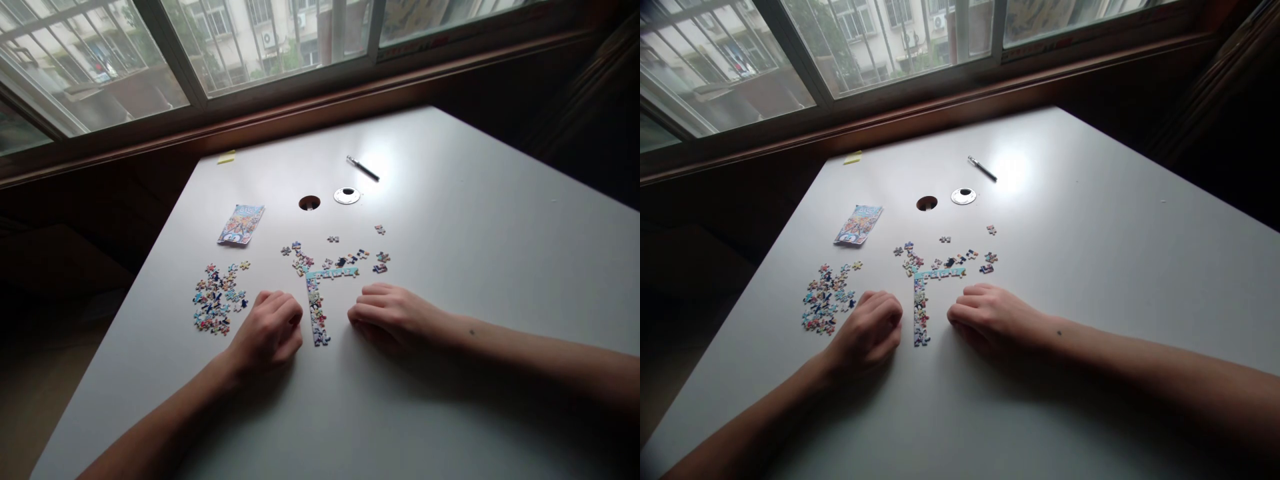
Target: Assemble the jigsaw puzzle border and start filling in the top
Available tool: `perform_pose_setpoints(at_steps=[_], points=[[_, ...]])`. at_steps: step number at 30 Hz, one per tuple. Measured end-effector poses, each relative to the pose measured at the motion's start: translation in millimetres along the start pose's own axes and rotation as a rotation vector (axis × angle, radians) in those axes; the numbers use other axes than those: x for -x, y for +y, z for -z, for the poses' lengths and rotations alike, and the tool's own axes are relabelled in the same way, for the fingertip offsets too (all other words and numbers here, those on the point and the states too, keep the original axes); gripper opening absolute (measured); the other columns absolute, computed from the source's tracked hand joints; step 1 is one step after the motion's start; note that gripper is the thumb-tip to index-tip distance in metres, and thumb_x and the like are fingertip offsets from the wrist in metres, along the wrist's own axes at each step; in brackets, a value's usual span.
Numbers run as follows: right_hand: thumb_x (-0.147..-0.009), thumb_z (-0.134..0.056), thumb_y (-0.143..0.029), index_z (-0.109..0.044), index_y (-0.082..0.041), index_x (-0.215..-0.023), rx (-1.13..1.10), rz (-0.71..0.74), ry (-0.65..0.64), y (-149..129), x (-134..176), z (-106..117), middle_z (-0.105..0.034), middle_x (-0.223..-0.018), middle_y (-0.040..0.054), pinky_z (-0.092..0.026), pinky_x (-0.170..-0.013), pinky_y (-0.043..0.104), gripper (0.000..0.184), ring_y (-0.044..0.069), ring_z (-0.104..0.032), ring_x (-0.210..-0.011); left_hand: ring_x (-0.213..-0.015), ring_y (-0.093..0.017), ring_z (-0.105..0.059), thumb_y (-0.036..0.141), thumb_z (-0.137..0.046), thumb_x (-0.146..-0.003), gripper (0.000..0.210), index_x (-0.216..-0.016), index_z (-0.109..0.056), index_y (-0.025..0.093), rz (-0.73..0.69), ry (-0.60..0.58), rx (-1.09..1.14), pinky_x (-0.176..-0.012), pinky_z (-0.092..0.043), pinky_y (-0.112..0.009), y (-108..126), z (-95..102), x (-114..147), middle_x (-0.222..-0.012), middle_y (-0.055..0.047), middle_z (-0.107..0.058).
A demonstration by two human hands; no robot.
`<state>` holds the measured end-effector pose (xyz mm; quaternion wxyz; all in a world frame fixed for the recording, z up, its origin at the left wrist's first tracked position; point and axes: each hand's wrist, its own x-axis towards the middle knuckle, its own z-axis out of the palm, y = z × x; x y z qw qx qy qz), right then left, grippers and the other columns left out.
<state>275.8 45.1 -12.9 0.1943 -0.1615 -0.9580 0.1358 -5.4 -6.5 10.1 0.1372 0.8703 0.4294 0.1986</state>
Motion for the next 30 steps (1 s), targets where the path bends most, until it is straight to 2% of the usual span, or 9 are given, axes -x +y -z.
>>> perform_pose_setpoints(at_steps=[4, 14, 23, 30], points=[[-0.095, -0.044, -0.017, -0.057, -0.02, -0.088, -0.023, -0.005, 0.004, 1.4, -0.3, -0.7, -0.055, -0.073, 0.0025, -0.033, -0.064, 0.03, 0.015, 0.016, -0.039, -0.069, -0.073, -0.018, -0.047, 0.012, -0.047, -0.082, 0.01, -0.081, -0.043, 0.021, -0.007, -0.046, 0.003, -0.078, -0.036, -0.035, -1.0, 0.8, 0.2, -0.073, -0.001, -0.052], [-0.093, -0.046, -0.015, -0.056, -0.02, -0.086, -0.041, -0.025, -0.024, -2.6, -0.2, 3.3, -0.054, -0.073, 0.0023, -0.031, -0.063, 0.03, 0.013, 0.016, -0.036, -0.068, -0.07, -0.017, -0.044, 0.012, -0.044, -0.08, 0.011, -0.079, -0.038, 0.021, -0.019, -0.021, 0.065, -0.078, -0.036, -0.036, -2.1, 1.6, -1.5, -0.071, 0.0, -0.049], [-0.092, -0.046, -0.013, -0.056, -0.019, -0.089, -0.056, -0.028, -0.022, -2.0, -2.8, 3.7, -0.053, -0.073, 0.0021, -0.032, -0.063, 0.03, 0.012, 0.016, -0.036, -0.069, -0.072, -0.019, -0.042, 0.014, -0.042, -0.072, 0.009, -0.074, -0.035, 0.02, -0.031, -0.062, 0.147, -0.078, -0.034, -0.039, -2.9, 7.3, 0.1, -0.068, -0.001, -0.046], [-0.093, -0.046, -0.014, -0.056, -0.019, -0.09, -0.058, -0.031, -0.043, -1.9, -2.4, 4.2, -0.053, -0.072, 0.0024, -0.031, -0.064, 0.03, 0.012, 0.016, -0.037, -0.068, -0.072, -0.018, -0.039, 0.014, -0.04, -0.069, 0.012, -0.071, -0.029, 0.019, -0.07, -0.057, 0.207, -0.078, -0.033, -0.038, -10.0, 4.3, 2.1, -0.064, -0.001, -0.041]])
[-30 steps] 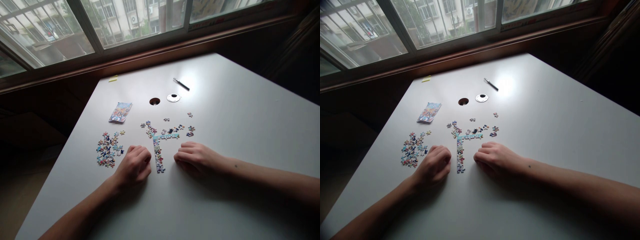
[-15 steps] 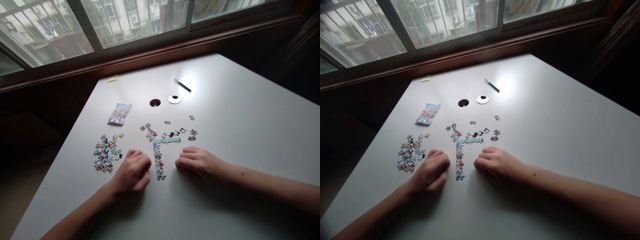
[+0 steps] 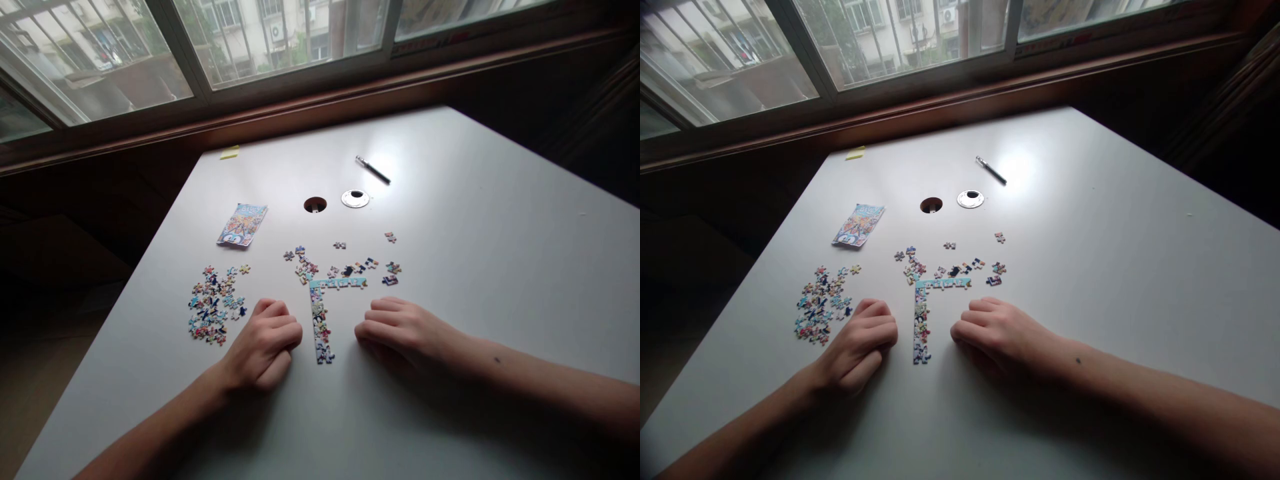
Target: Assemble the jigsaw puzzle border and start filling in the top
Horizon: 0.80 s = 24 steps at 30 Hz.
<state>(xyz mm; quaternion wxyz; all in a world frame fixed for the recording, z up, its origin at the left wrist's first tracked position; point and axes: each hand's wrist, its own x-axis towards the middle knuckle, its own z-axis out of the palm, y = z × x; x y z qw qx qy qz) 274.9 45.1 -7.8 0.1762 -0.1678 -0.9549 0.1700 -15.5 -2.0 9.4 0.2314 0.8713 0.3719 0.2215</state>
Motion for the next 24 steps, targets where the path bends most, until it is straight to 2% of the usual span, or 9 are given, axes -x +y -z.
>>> perform_pose_setpoints(at_steps=[9, 24], points=[[-0.094, -0.049, -0.015, -0.058, -0.019, -0.091, -0.013, 0.004, 0.032, -0.7, 1.9, 0.2, -0.054, -0.073, 0.0032, -0.034, -0.066, 0.029, 0.011, 0.017, -0.04, -0.07, -0.072, -0.019, -0.04, 0.016, -0.039, -0.069, 0.011, -0.07, -0.028, 0.019, 0.031, -0.076, -0.024, -0.082, -0.033, -0.039, -0.6, 4.7, 0.1, -0.062, -0.001, -0.04], [-0.094, -0.048, -0.014, -0.057, -0.019, -0.089, -0.014, 0.001, 0.019, -0.7, 1.2, 0.0, -0.054, -0.073, 0.0023, -0.033, -0.066, 0.029, 0.011, 0.016, -0.038, -0.07, -0.072, -0.018, -0.039, 0.013, -0.04, -0.072, 0.01, -0.075, -0.033, 0.02, 0.057, -0.093, -0.034, -0.081, -0.033, -0.039, 4.0, 4.2, -1.7, -0.07, 0.0, -0.042]])
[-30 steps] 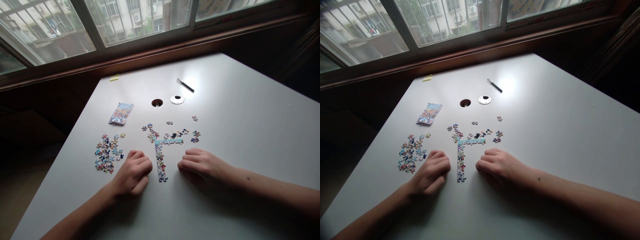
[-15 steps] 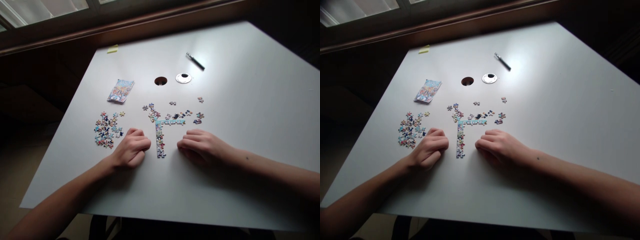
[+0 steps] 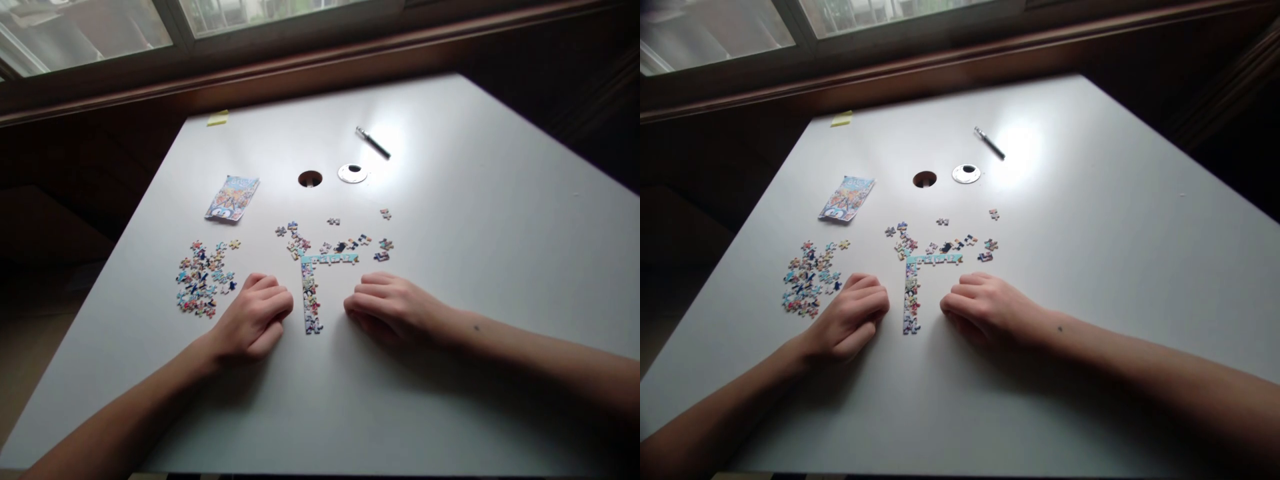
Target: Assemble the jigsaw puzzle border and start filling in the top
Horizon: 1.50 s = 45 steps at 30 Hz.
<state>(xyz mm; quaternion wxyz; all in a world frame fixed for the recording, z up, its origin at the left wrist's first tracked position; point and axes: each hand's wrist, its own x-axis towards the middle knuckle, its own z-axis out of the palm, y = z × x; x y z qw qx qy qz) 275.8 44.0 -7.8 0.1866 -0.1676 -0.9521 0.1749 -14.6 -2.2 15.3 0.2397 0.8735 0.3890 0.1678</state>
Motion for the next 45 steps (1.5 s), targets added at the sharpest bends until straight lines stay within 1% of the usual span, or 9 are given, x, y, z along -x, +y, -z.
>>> perform_pose_setpoints(at_steps=[7, 20, 27, 34, 45], points=[[-0.094, -0.046, -0.015, -0.057, -0.018, -0.088, 0.028, -0.003, -0.025, -0.5, 0.0, 1.0, -0.055, -0.074, 0.0023, -0.032, -0.065, 0.029, 0.013, 0.016, -0.035, -0.069, -0.071, -0.018, -0.035, 0.013, -0.04, -0.075, 0.012, -0.076, -0.03, 0.02, -0.026, 0.01, 0.028, -0.079, -0.032, -0.038, -1.2, -1.0, 0.5, -0.07, 0.0, -0.039], [-0.094, -0.045, -0.016, -0.056, -0.019, -0.088, 0.041, 0.006, -0.013, 0.9, 0.3, 0.5, -0.056, -0.075, 0.0025, -0.031, -0.065, 0.029, 0.013, 0.016, -0.036, -0.069, -0.072, -0.019, -0.035, 0.014, -0.04, -0.076, 0.01, -0.076, -0.032, 0.02, 0.003, -0.019, 0.049, -0.08, -0.032, -0.039, -1.3, -0.7, 0.5, -0.072, 0.0, -0.04], [-0.093, -0.045, -0.017, -0.055, -0.019, -0.088, 0.046, 0.004, -0.027, 1.4, -0.1, 0.5, -0.056, -0.075, 0.0026, -0.032, -0.065, 0.029, 0.011, 0.016, -0.037, -0.07, -0.072, -0.019, -0.035, 0.015, -0.041, -0.075, 0.011, -0.076, -0.031, 0.02, -0.007, 0.012, 0.066, -0.078, -0.032, -0.039, -1.3, -2.8, 0.6, -0.071, -0.001, -0.039], [-0.093, -0.046, -0.016, -0.056, -0.019, -0.088, 0.046, 0.011, -0.021, 1.6, -0.3, 0.2, -0.055, -0.074, 0.0027, -0.032, -0.064, 0.03, 0.012, 0.016, -0.036, -0.069, -0.071, -0.019, -0.035, 0.014, -0.042, -0.074, 0.013, -0.075, -0.031, 0.02, -0.006, 0.022, 0.051, -0.077, -0.032, -0.039, -2.4, -3.9, 1.1, -0.07, 0.0, -0.038], [-0.094, -0.045, -0.014, -0.055, -0.019, -0.086, 0.01, 0.003, -0.015, 0.3, -0.9, 0.0, -0.052, -0.073, 0.0023, -0.031, -0.063, 0.03, 0.013, 0.016, -0.035, -0.069, -0.072, -0.019, -0.036, 0.014, -0.041, -0.073, 0.011, -0.076, -0.032, 0.02, -0.016, 0.02, 0.013, -0.079, -0.033, -0.04, -2.4, -3.7, 1.0, -0.07, -0.001, -0.042]])
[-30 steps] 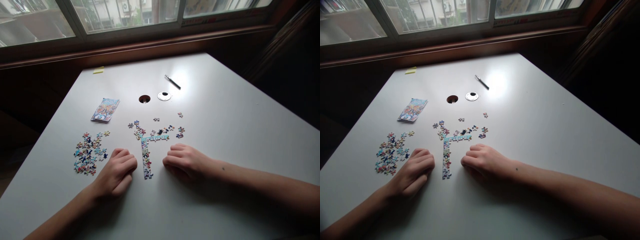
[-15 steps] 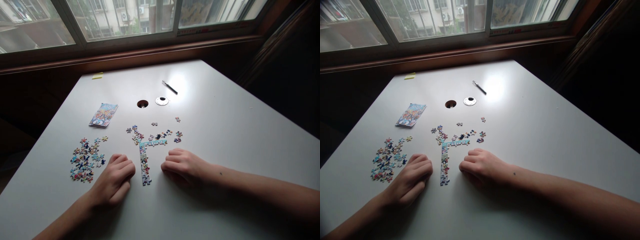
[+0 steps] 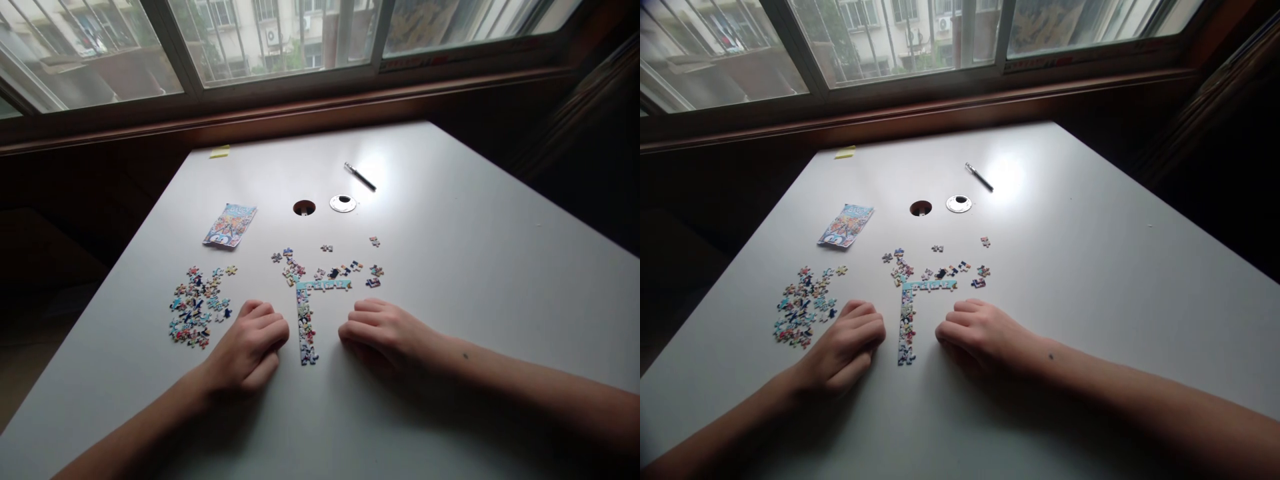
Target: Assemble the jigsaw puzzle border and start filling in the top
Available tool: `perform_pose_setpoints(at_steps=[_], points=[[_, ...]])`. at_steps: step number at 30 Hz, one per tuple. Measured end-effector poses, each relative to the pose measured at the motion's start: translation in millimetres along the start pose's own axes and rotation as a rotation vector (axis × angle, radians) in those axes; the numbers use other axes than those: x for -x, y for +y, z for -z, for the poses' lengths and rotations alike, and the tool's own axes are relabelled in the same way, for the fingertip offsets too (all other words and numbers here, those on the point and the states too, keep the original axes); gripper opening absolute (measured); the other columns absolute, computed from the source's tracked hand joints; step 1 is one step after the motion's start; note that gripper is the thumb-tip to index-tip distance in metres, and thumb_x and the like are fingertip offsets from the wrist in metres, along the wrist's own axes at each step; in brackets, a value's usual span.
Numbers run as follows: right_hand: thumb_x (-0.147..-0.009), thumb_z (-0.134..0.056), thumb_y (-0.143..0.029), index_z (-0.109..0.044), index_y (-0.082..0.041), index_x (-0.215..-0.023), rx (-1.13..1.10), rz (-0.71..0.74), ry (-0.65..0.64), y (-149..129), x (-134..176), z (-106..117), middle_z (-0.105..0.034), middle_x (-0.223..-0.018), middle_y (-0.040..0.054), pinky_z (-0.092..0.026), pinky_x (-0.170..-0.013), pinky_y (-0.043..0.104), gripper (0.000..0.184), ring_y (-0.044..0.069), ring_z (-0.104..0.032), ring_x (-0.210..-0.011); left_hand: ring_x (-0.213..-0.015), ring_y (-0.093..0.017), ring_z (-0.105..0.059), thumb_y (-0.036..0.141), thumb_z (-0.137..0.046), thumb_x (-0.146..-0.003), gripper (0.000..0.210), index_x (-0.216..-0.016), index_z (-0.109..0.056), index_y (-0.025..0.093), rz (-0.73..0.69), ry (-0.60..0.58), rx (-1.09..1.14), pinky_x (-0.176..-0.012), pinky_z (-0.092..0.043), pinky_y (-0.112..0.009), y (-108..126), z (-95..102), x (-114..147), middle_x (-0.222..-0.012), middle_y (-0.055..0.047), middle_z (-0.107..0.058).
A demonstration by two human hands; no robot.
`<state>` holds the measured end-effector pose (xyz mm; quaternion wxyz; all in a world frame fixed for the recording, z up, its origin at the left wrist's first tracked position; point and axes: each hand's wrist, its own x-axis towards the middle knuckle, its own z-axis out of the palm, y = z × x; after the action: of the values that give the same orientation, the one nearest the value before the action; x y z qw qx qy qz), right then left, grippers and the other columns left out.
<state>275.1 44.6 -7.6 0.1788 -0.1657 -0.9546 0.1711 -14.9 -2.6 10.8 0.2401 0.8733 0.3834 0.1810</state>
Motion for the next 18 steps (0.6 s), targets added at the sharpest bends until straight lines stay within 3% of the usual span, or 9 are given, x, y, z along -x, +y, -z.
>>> perform_pose_setpoints(at_steps=[12, 15, 18], points=[[-0.093, -0.046, -0.013, -0.056, -0.019, -0.09, -0.02, -0.02, -0.012, -0.7, -0.1, 1.1, -0.052, -0.073, 0.0027, -0.032, -0.064, 0.029, 0.012, 0.017, -0.037, -0.069, -0.072, -0.019, -0.042, 0.015, -0.043, -0.073, 0.009, -0.074, -0.035, 0.02, -0.001, 0.001, -0.077, -0.079, -0.037, -0.039, 4.4, 3.0, -0.7, -0.072, -0.002, -0.048], [-0.092, -0.046, -0.012, -0.056, -0.019, -0.091, -0.021, -0.016, -0.017, 0.0, 1.1, 0.1, -0.053, -0.073, 0.003, -0.032, -0.065, 0.03, 0.012, 0.017, -0.037, -0.07, -0.09, -0.023, -0.052, 0.014, -0.046, -0.079, 0.01, -0.087, -0.05, 0.019, 0.01, 0.085, -0.205, -0.086, -0.04, -0.041, 2.8, 0.7, -1.5, -0.091, -0.007, -0.06], [-0.093, -0.046, -0.013, -0.056, -0.018, -0.092, -0.014, -0.012, -0.016, 0.3, 1.6, 0.1, -0.053, -0.073, 0.0029, -0.032, -0.065, 0.03, 0.011, 0.017, -0.038, -0.07, -0.121, -0.029, -0.049, 0.016, -0.05, -0.087, 0.033, -0.119, -0.056, 0.018, 0.05, 0.166, -0.356, -0.102, -0.036, -0.044, -2.5, 1.7, -5.4, -0.126, -0.011, -0.061]])
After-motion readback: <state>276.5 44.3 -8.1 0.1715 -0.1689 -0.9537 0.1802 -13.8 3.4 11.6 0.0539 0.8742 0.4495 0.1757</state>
